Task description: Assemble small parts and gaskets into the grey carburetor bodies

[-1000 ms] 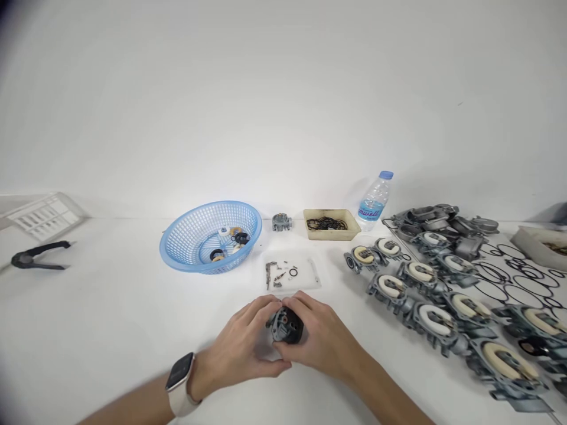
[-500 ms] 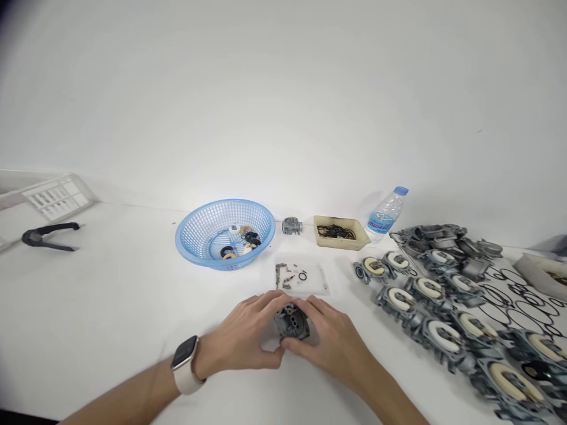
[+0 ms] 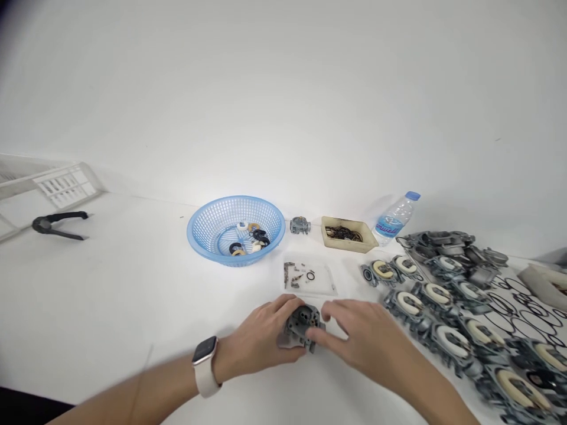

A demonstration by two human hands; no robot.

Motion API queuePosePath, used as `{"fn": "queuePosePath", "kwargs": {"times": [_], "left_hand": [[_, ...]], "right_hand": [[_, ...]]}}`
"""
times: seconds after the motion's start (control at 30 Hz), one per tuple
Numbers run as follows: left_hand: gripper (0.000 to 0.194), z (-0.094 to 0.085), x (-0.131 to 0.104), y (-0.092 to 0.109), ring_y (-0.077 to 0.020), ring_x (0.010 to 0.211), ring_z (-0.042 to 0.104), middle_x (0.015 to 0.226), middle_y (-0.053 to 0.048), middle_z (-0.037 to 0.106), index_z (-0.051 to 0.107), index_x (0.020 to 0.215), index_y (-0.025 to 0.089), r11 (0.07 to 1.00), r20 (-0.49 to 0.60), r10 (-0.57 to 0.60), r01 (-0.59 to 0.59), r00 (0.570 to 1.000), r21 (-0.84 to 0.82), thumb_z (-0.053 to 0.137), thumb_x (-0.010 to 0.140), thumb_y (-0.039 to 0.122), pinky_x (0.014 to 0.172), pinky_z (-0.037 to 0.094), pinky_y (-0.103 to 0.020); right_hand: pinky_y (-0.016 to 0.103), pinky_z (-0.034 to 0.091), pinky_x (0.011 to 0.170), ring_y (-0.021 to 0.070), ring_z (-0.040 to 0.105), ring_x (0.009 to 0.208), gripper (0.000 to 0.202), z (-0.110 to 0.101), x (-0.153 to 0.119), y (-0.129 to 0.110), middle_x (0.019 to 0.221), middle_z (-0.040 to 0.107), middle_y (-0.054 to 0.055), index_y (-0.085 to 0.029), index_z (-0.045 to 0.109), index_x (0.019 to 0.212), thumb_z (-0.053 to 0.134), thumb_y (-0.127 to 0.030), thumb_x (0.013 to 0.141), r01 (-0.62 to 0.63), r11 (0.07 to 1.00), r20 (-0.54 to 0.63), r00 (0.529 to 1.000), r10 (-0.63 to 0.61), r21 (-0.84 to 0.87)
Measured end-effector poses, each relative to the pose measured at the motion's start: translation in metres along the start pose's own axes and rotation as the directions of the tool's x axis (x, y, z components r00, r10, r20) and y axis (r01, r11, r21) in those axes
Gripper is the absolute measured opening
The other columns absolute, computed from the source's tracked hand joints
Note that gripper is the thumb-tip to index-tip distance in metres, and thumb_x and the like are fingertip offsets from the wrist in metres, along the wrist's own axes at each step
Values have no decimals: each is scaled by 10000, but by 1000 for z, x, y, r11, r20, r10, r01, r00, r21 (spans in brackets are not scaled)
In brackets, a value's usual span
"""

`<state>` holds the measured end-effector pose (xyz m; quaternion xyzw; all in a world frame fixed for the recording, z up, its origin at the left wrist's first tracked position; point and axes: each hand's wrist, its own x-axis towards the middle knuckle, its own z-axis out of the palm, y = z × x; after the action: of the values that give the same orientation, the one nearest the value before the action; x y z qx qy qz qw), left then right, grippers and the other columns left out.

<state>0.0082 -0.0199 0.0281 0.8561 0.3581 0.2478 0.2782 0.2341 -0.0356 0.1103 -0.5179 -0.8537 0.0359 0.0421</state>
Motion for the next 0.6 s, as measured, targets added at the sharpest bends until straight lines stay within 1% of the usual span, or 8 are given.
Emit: {"fn": "queuePosePath", "kwargs": {"times": [0.07,0.13,0.2,0.27,0.33,0.4,0.5,0.6], "left_hand": [[736,1,0,-3,-305,1082,686,1356,-96,597,411,1411,280,999,-3,-5,5,1000,-36,790,794,410,906,569,-432],[815,1,1,-6,-327,1101,683,1370,-106,599,382,1453,281,998,1,-8,8,1000,-56,808,774,430,914,565,-447],[842,-1,3,-9,-343,1111,681,1364,-105,613,389,1466,282,998,3,-4,4,1000,-64,821,764,454,918,561,-454],[782,-4,6,-13,-331,1070,695,1307,-88,652,462,1423,281,997,8,8,-7,1000,-75,823,763,497,893,566,-430],[662,-8,9,-15,-299,989,714,1198,-60,697,562,1322,277,996,12,22,-21,1000,-83,815,766,532,849,571,-388],[574,-11,11,-18,-274,926,722,1103,-38,720,622,1226,271,996,14,32,-31,999,-79,815,758,543,808,568,-354],[567,-14,12,-21,-278,911,728,1081,-42,731,639,1202,269,998,13,50,-50,999,-42,810,749,563,769,559,-338],[593,-15,11,-24,-279,932,735,1118,-52,735,605,1292,290,994,26,105,-104,994,-30,744,813,611,752,549,-324]], "right_hand": [[289,342,551,164,544,541,384,-17,20,0,619,589,-12,-245,650,837,533,-584,973,5,1000,-74,997,-5,-2],[288,343,546,157,536,551,404,-33,49,-5,619,586,-9,-238,648,809,514,-577,984,22,1000,-101,995,-20,17],[293,373,578,165,564,610,408,-45,85,-16,646,608,-1,-228,642,783,504,-545,999,66,998,-100,993,-65,8],[307,421,646,186,622,734,342,-48,125,-29,792,682,18,-228,673,904,460,-458,1039,102,993,-41,994,-104,-62],[325,473,754,218,658,929,216,-42,168,-41,1020,722,43,-233,694,1051,502,-330,1031,146,986,18,989,-145,-86],[361,507,886,241,647,1079,214,-30,211,-52,1210,691,73,-225,680,1184,567,-263,1007,194,976,91,979,-185,-103],[453,547,946,244,644,1111,296,-6,268,-65,1281,641,100,-173,637,1245,625,-336,999,220,965,183,964,-193,-141],[447,567,928,243,649,1104,318,14,307,-73,1298,628,101,-178,621,1272,633,-339,997,206,963,248,956,-159,-176]]}}
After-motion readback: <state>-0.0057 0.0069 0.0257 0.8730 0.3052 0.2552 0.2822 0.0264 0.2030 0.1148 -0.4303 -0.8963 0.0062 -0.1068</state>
